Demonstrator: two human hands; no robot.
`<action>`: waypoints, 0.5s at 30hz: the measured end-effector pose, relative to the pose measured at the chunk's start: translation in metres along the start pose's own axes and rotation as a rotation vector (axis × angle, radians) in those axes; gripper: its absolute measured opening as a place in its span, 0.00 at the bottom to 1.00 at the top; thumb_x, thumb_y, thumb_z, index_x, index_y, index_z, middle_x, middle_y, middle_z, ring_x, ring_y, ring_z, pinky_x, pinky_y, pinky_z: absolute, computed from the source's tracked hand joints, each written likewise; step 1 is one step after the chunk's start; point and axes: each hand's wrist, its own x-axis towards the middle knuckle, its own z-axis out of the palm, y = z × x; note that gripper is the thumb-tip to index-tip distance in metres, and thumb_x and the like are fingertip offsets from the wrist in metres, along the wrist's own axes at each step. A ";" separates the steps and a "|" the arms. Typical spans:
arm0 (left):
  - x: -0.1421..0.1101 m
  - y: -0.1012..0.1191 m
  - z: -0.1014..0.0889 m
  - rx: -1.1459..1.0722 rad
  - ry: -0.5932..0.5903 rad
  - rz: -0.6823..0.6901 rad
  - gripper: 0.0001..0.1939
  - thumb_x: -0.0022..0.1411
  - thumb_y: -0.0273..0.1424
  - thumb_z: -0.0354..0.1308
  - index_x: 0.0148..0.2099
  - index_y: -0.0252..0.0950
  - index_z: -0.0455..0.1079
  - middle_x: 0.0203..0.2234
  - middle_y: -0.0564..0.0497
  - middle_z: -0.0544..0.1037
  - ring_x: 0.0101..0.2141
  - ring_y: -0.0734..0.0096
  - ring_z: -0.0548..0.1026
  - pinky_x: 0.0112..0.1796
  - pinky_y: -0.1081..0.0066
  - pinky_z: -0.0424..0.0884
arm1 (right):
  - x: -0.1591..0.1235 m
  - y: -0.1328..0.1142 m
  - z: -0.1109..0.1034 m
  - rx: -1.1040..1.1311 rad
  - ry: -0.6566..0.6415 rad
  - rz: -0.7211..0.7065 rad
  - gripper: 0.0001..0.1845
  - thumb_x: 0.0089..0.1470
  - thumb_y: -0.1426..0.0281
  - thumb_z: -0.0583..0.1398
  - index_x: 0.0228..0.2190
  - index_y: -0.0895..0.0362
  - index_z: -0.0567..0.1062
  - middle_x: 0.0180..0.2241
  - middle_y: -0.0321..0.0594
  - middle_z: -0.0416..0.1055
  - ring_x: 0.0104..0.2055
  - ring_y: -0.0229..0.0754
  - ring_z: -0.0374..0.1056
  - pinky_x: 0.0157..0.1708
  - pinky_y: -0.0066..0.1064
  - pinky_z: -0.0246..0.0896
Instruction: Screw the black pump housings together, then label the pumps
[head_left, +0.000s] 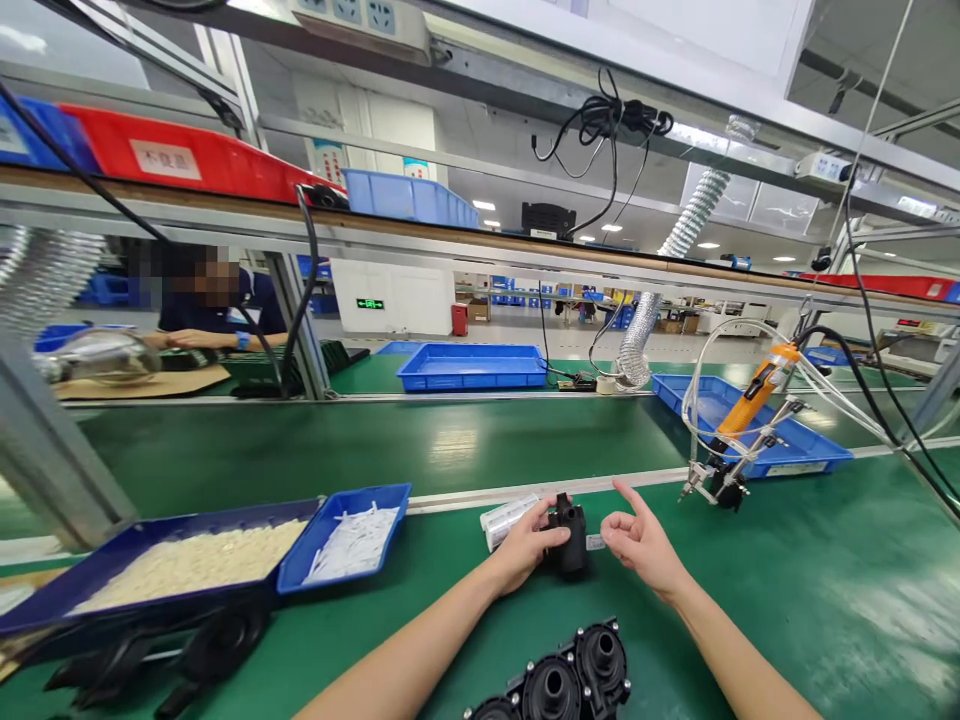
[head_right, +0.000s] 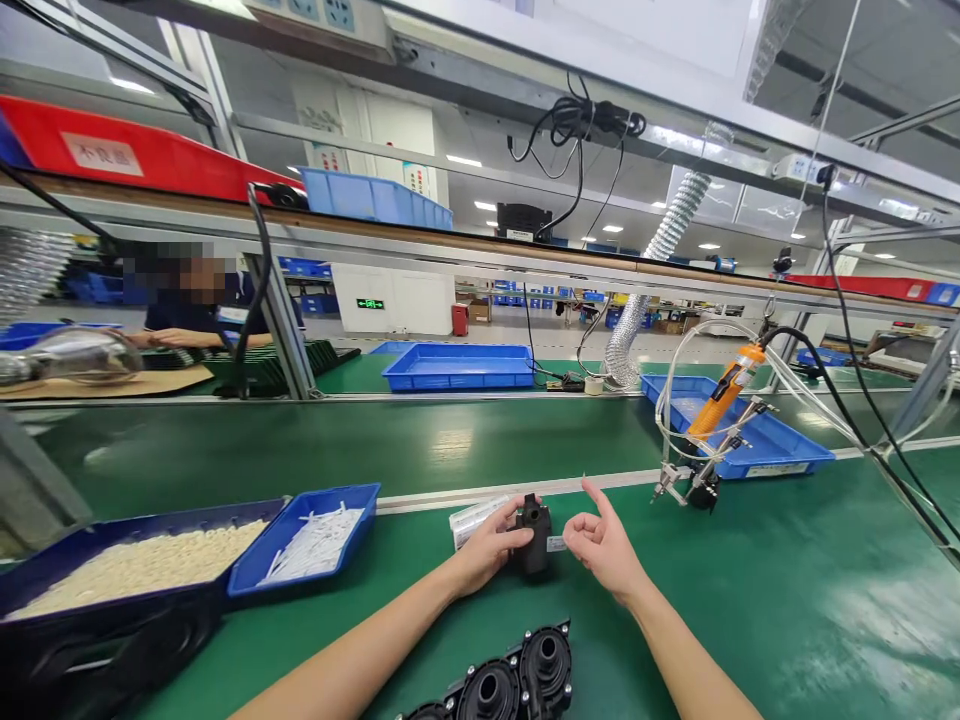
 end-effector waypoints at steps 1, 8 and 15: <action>0.000 0.001 0.000 -0.012 -0.010 -0.013 0.37 0.48 0.37 0.78 0.60 0.41 0.73 0.54 0.42 0.80 0.56 0.47 0.75 0.57 0.54 0.69 | 0.001 0.005 0.003 0.004 -0.005 0.020 0.58 0.52 0.59 0.74 0.70 0.55 0.46 0.33 0.35 0.72 0.25 0.32 0.55 0.22 0.24 0.42; 0.003 0.003 -0.003 -0.085 -0.030 -0.078 0.37 0.48 0.33 0.78 0.60 0.41 0.75 0.56 0.41 0.79 0.56 0.48 0.76 0.54 0.58 0.69 | 0.004 0.023 0.015 0.000 -0.009 0.042 0.61 0.50 0.60 0.75 0.70 0.59 0.44 0.31 0.36 0.75 0.26 0.34 0.60 0.25 0.26 0.49; 0.003 0.004 -0.003 -0.113 -0.037 -0.096 0.38 0.47 0.32 0.79 0.61 0.39 0.75 0.53 0.40 0.81 0.53 0.49 0.77 0.53 0.58 0.69 | 0.003 0.022 0.018 -0.069 -0.025 0.017 0.61 0.53 0.62 0.74 0.71 0.59 0.42 0.33 0.36 0.77 0.34 0.39 0.69 0.39 0.34 0.62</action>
